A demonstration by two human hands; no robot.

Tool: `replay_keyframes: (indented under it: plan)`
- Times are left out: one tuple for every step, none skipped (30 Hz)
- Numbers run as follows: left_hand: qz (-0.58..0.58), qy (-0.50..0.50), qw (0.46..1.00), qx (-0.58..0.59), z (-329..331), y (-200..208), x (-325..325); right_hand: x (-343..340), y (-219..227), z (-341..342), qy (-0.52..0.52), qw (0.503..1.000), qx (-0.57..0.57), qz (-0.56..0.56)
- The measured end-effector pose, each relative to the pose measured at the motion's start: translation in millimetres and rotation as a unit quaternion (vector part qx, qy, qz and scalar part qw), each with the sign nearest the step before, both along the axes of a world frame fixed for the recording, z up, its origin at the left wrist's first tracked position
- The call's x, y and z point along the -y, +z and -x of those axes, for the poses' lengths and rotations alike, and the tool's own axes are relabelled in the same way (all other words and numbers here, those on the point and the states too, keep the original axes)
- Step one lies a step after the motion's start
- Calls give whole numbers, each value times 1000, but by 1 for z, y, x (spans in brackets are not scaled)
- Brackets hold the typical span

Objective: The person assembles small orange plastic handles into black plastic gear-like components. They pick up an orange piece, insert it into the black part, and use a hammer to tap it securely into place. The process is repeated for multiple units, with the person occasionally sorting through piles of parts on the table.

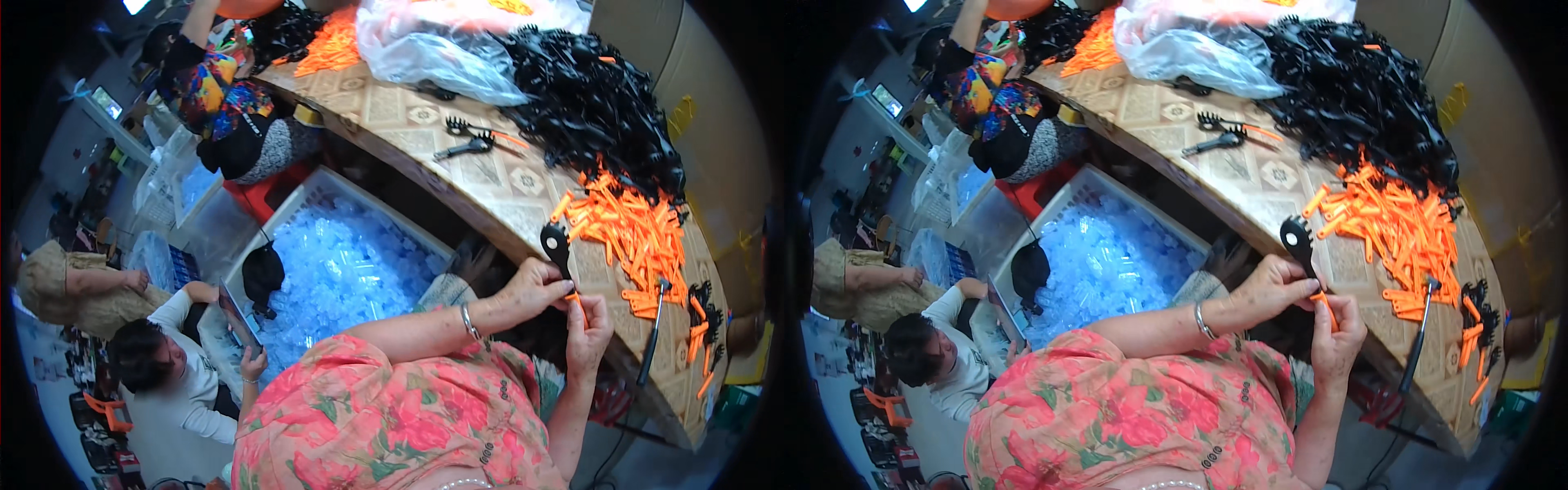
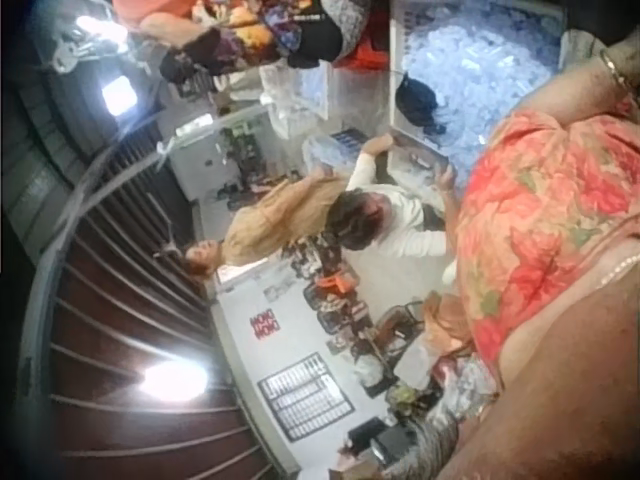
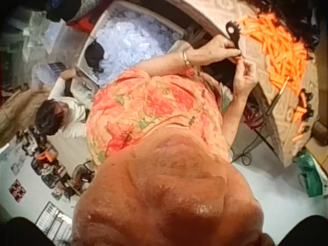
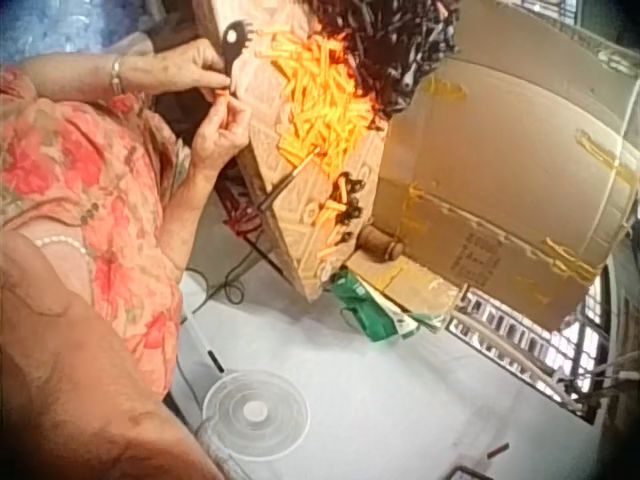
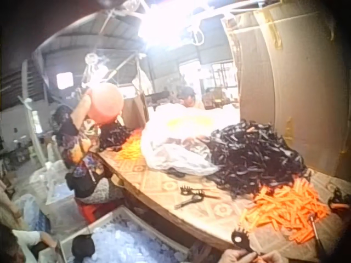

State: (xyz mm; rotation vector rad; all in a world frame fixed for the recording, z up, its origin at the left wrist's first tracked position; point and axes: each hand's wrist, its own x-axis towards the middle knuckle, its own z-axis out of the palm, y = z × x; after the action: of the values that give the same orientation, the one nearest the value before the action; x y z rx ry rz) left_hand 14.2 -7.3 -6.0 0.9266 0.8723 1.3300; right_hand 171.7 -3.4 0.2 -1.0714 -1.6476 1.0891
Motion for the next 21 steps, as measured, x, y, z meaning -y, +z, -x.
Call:
replay_keyframes:
  plan:
    - [-8,5,1000,7,-2,-3,-1,1,-1,1,-4,1000,0,-7]
    - [-12,1,1000,9,-2,-2,0,1,0,3,-4,1000,0,-15]
    - [-16,-4,1000,11,-2,-2,0,2,1,4,-5,1000,0,-22]
    - [-21,-11,1000,17,-5,-14,-4,0,0,0,-7,1000,12,9]
    - [-7,-29,1000,2,-4,-15,-4,0,1,0,-8,1000,24,-1]
    - [-26,-24,999,11,-7,-14,-1,-1,1,1,-11,999,36,-12]
    - [-42,-22,999,20,-10,-9,5,-1,2,0,-15,998,49,-20]
    - [-95,-7,994,-46,-9,-2,10,-1,2,0,-13,998,53,-27]
    - [-93,7,996,-11,-12,-3,9,-2,1,1,-12,998,57,-33]
    - [-70,6,998,1,-11,-3,10,-1,0,0,-10,997,62,-37]
    - [-47,6,999,14,-10,-4,11,-2,0,1,-9,997,67,-41]
    - [-39,13,999,19,-12,-8,9,-1,2,3,-8,997,62,-38]
    - [-30,21,999,24,-14,-13,8,-2,2,4,-5,999,44,-19]
    - [-21,29,999,30,-17,-16,6,-2,1,5,-2,1000,26,0]
    - [-23,21,999,36,-17,-19,6,-2,1,5,1,1000,9,18]
    - [-24,10,999,40,-16,-19,5,-3,-2,5,-1,1000,1,25]
    - [-25,1,999,45,-16,-19,5,-4,-4,4,-3,999,-7,32]
    - [-24,-12,998,54,-17,-20,4,-5,-7,3,-4,999,-15,39]
    - [-25,-13,998,55,-18,-19,3,-6,-8,2,-3,1000,-7,28]
    - [-27,-15,998,56,-19,-18,2,-6,-8,0,-2,1000,0,16]
    - [-28,-16,998,57,-19,-17,2,-5,-7,-1,-1,1000,8,5]
